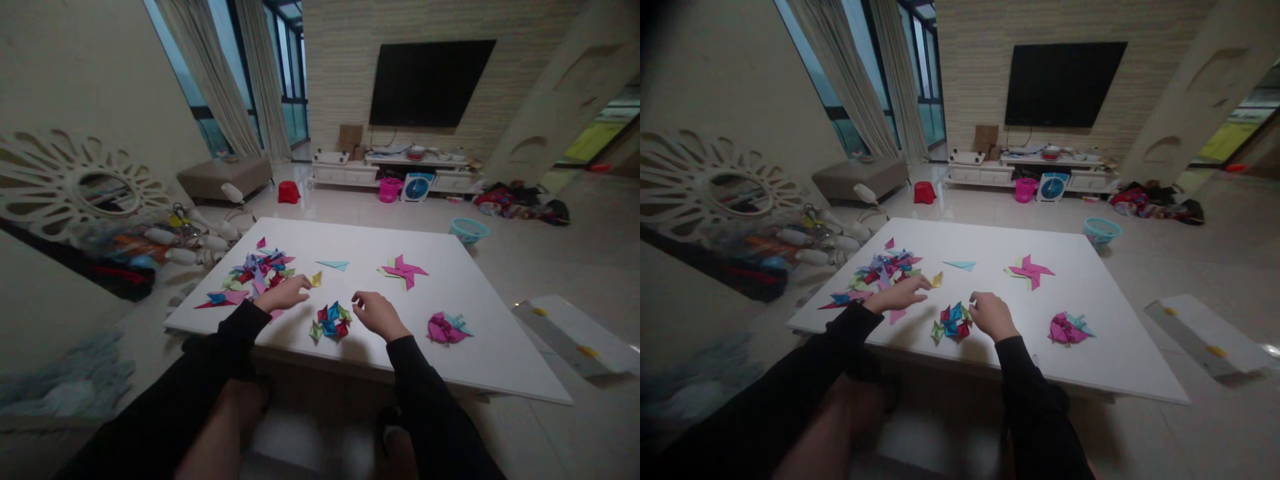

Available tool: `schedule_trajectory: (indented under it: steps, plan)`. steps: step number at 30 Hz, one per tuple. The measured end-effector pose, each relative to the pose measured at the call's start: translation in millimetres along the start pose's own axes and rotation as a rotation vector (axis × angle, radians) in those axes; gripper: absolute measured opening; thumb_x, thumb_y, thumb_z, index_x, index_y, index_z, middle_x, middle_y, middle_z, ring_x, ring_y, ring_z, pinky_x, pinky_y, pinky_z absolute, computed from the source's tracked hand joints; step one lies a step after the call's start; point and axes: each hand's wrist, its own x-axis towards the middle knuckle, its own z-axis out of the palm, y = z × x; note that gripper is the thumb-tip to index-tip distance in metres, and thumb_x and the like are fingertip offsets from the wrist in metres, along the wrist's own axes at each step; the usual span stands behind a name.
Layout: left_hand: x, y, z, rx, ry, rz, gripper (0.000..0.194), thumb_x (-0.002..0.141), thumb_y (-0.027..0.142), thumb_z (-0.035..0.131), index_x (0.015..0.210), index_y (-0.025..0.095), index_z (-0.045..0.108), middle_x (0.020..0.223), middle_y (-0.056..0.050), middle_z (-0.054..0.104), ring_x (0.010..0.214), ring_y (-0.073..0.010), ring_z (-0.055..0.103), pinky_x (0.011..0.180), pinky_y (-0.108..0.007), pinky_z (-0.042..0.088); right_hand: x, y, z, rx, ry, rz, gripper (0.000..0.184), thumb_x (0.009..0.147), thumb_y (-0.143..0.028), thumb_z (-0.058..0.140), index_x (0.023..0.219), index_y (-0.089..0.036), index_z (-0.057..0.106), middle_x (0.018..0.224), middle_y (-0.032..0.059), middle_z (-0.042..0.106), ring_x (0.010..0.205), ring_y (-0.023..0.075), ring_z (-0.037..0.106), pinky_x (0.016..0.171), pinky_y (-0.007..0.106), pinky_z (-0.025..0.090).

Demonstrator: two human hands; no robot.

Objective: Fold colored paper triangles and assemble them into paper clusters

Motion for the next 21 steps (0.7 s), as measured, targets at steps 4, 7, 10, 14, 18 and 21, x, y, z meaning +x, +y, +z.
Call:
schedule_trajectory:
  steps: [4,7,10,14,18,21]
  plan:
    - [-38,30,68.0,0.102,-0.323,0.268,0.016,0.080,0.024,0.067,0.093,0.019,0.075,0.110,-0.009,0.068,0.107,-0.0257,0.064,0.101,-0.032,0.046,-2,5,1,-0.010,0.045,0.022,0.024,0.091,-0.026,0.052,0.109,-0.022,0.069,0.103,0.0040,0.074,0.097,0.0189,0.065,0.079,0.028,0.041]
    - [-61,38,111.4,0.147,-0.436,0.296,0.023,0.080,0.026,0.068,0.100,0.017,0.073,0.118,-0.011,0.065,0.108,-0.0272,0.063,0.101,-0.035,0.047,-5,7,4,-0.025,0.033,0.029,0.023,0.092,-0.028,0.053,0.106,-0.023,0.070,0.100,0.0029,0.075,0.095,0.0192,0.065,0.075,0.028,0.041]
    - [-71,35,133.3,0.197,-0.514,0.291,0.029,0.082,0.031,0.066,0.107,0.016,0.071,0.127,-0.014,0.060,0.108,-0.0274,0.063,0.100,-0.037,0.048,-6,8,8,-0.036,-0.020,0.028,0.022,0.092,-0.030,0.053,0.104,-0.023,0.071,0.098,0.0025,0.075,0.094,0.0194,0.066,0.073,0.028,0.040]
    - [-68,28,139.2,0.266,-0.499,0.240,0.031,0.084,0.028,0.062,0.111,0.013,0.069,0.132,-0.018,0.056,0.109,-0.0289,0.063,0.099,-0.037,0.050,-2,9,10,-0.056,-0.085,0.036,0.023,0.092,-0.031,0.054,0.107,-0.023,0.071,0.099,0.0030,0.075,0.095,0.0197,0.066,0.074,0.028,0.041]
    - [-66,22,142.6,0.326,-0.499,0.199,0.033,0.086,0.030,0.060,0.110,0.010,0.068,0.133,-0.020,0.054,0.107,-0.0308,0.064,0.097,-0.039,0.051,5,6,13,-0.070,-0.115,0.044,0.024,0.093,-0.032,0.053,0.109,-0.024,0.070,0.100,0.0037,0.075,0.096,0.0195,0.066,0.074,0.028,0.041]
    - [-70,18,147.2,0.276,-0.497,0.205,0.035,0.085,0.031,0.060,0.111,0.008,0.068,0.133,-0.022,0.053,0.107,-0.0327,0.064,0.096,-0.041,0.052,7,1,16,-0.085,-0.125,0.026,0.025,0.093,-0.034,0.054,0.108,-0.024,0.070,0.100,0.0039,0.075,0.094,0.0200,0.066,0.072,0.028,0.040]
